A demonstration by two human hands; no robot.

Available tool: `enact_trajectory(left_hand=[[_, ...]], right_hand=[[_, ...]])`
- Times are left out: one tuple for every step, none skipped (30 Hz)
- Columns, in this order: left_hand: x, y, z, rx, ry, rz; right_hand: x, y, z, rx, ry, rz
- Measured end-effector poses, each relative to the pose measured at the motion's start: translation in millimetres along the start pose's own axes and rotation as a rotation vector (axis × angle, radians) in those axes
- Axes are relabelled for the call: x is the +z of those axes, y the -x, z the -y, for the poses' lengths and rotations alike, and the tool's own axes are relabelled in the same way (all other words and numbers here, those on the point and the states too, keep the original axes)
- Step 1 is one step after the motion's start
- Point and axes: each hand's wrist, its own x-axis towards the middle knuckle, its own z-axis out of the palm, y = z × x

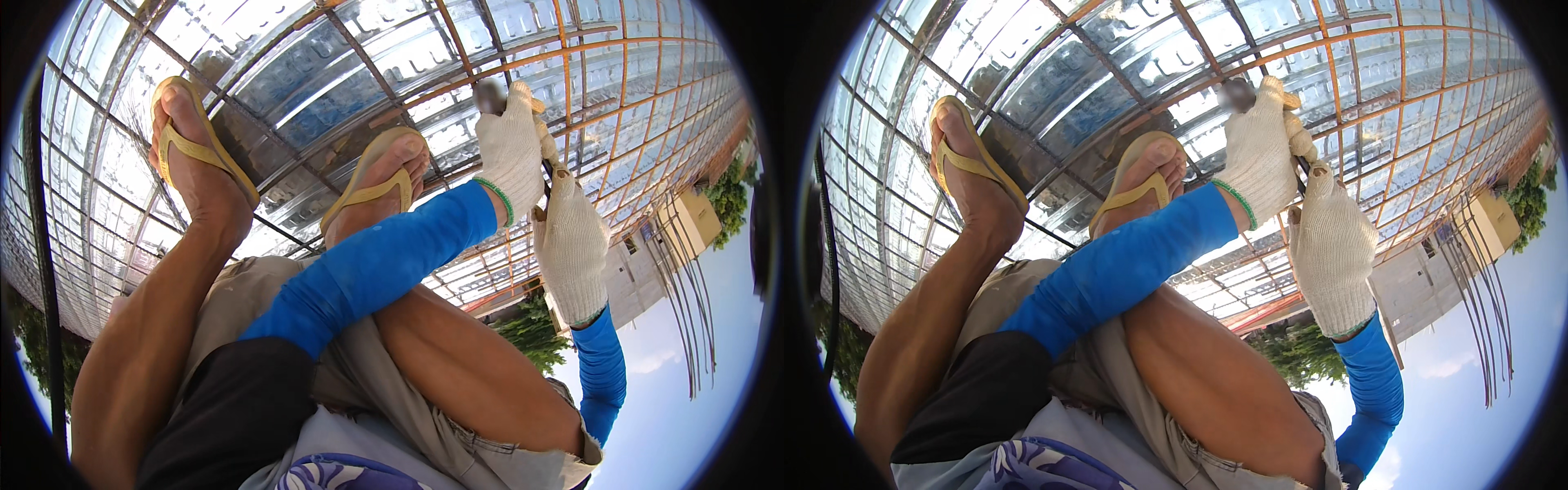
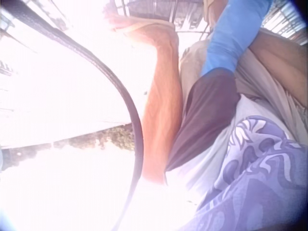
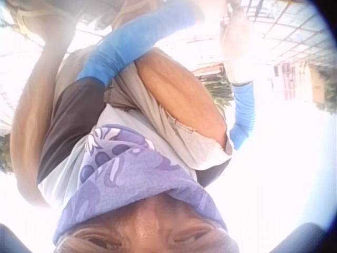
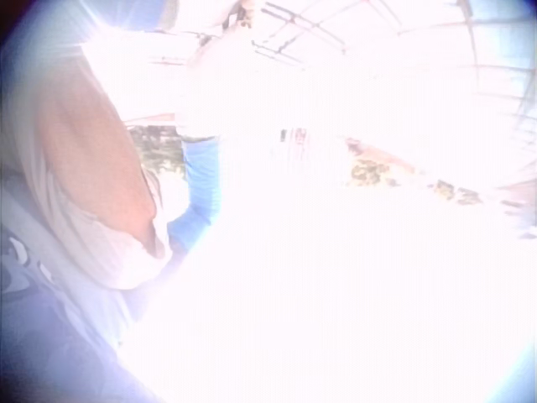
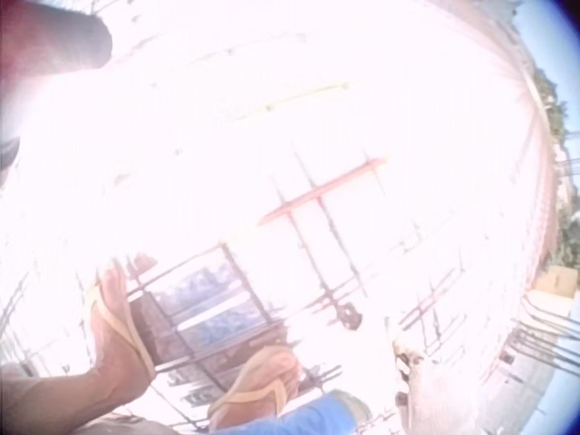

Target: The person uses pliers to bend and secure metal rods into a grid-like frame. They repeatedly grip, twist, and adjust the rods to form joints, working on a large overhead structure.

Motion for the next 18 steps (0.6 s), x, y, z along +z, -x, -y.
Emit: enact_trajectory(left_hand=[[2,2,1,-0.002,-0.016,-0.033],[5,3,2,-0.003,-0.031,-0.067],[6,2,3,0.01,-0.047,-0.102],[3,1,4,-0.007,-0.098,-0.122],[-1,0,4,0.0,-0.113,-0.08],[-9,1,1,0.001,-0.13,-0.038],[-17,1,-2,0.006,-0.147,0.005],[-25,-1,-3,-0.015,-0.085,0.079],[-22,-3,-3,-0.017,-0.076,0.126],[-23,-6,-3,-0.015,-0.063,0.16],[-23,-8,-3,-0.012,-0.048,0.194],[-25,-8,-2,0.044,-0.062,0.244],[-26,-10,-1,0.06,-0.114,0.196],[-26,-10,1,0.076,-0.165,0.149],[-22,-7,-1,0.087,-0.213,0.099],[-16,-3,-1,0.092,-0.213,0.044],[-13,-4,1,0.112,-0.183,0.013],[-10,-6,4,0.127,-0.154,-0.013]], right_hand=[[16,3,-5,-0.005,0.089,-0.036],[31,5,-10,-0.012,0.178,-0.071],[44,2,-15,-0.028,0.262,-0.112],[50,-1,-20,-0.045,0.347,-0.153],[48,-7,-27,-0.048,0.074,-0.043],[40,-12,-33,-0.046,-0.199,0.07],[16,-19,-20,0.074,-0.589,0.308],[-8,-26,-7,0.286,-0.928,0.505],[-9,-28,-15,0.359,-1.121,0.587],[-3,-29,-29,0.426,-1.315,0.684],[-1,-28,-38,0.494,-1.508,0.78],[0,-30,-38,0.445,-1.527,0.887],[6,-29,-35,0.376,-1.368,0.731],[14,-24,-32,0.308,-1.207,0.577],[20,-20,-26,0.244,-1.042,0.428],[8,-17,-12,0.24,-0.932,0.345],[14,-11,-10,0.097,-0.673,0.2],[23,-5,-10,-0.039,-0.411,0.051]])
